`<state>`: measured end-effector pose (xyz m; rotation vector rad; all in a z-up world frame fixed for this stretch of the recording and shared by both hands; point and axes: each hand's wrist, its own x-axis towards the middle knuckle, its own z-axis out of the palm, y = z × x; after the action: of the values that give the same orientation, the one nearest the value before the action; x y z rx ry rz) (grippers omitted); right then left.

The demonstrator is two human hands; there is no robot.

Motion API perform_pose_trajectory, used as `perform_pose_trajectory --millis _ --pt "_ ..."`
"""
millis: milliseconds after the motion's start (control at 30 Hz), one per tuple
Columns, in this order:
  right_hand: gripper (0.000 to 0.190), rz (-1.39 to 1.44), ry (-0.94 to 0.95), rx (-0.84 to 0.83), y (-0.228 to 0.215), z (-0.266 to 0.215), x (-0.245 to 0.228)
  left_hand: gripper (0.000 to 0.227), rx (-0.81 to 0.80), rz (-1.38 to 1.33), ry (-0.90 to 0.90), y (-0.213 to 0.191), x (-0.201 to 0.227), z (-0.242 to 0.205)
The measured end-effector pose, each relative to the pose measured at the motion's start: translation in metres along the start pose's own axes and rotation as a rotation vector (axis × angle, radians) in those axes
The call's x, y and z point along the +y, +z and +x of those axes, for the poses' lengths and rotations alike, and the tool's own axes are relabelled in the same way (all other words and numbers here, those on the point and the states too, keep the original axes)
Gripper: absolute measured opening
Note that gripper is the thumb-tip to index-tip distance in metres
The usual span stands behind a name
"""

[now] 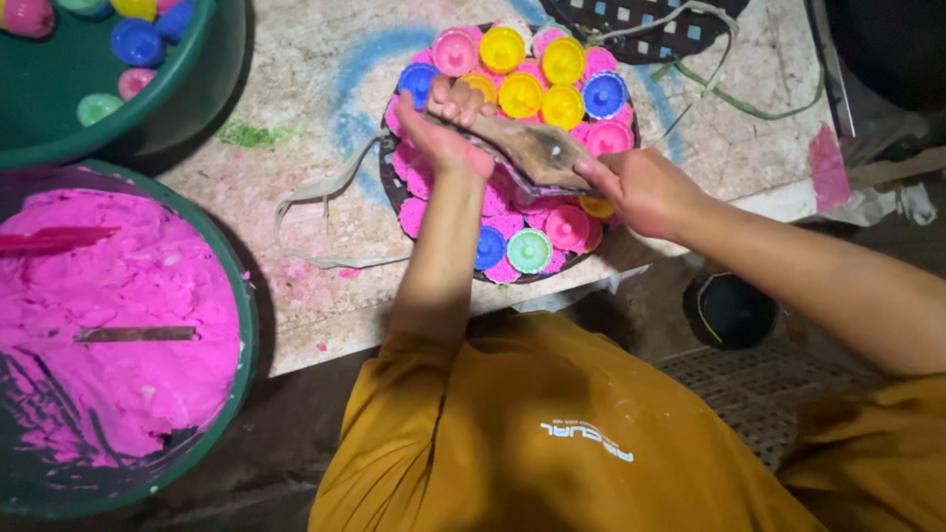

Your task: The person scoops pink paste from a green basin using a wooden mold and presses it into small plastic molds arranged in a basket. They repeatedly fill the molds, close the wooden press, and release the shaped pink items into the basket.

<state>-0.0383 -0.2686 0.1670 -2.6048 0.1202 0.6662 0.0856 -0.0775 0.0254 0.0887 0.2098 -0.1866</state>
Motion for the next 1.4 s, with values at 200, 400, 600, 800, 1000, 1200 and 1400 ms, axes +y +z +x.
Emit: perform_pose_trajectory --millis 200,400,600,800,1000,1200,1400 --pt "0.06 -0.143 0.032 0.046 -0.011 -0.001 0.005 0.044 0.04 -0.013 0.034 0.003 -0.008 0.003" --pt "0.061 -0.119 -0.051 0.074 -0.007 0.004 0.011 0.046 0.088 0.025 0.038 0.008 -0.009 0.009" --pt "0.059 -0.126 -0.067 0.181 -0.01 0.01 0.029 0.043 -0.082 -0.069 0.005 0.018 -0.017 0.016" --pt "0.054 0.23 -0.2 0.146 0.008 0.006 0.06 0.076 0.176 0.365 -0.321 0.0 0.004 -0.018" --pt "0.057 0.395 -0.227 0.246 0.032 0.004 0.095 0.102 0.056 1.01 -0.638 -0.04 -0.007 -0.06" --pt "0.062 0.472 -0.277 0.403 0.053 0.017 0.121 0.095 -0.02 1.249 -0.578 -0.053 -0.016 -0.067" --pt "0.059 0.667 -0.231 0.379 0.041 0.006 0.133 0.082 -0.508 2.421 0.223 -0.023 0.003 -0.115"
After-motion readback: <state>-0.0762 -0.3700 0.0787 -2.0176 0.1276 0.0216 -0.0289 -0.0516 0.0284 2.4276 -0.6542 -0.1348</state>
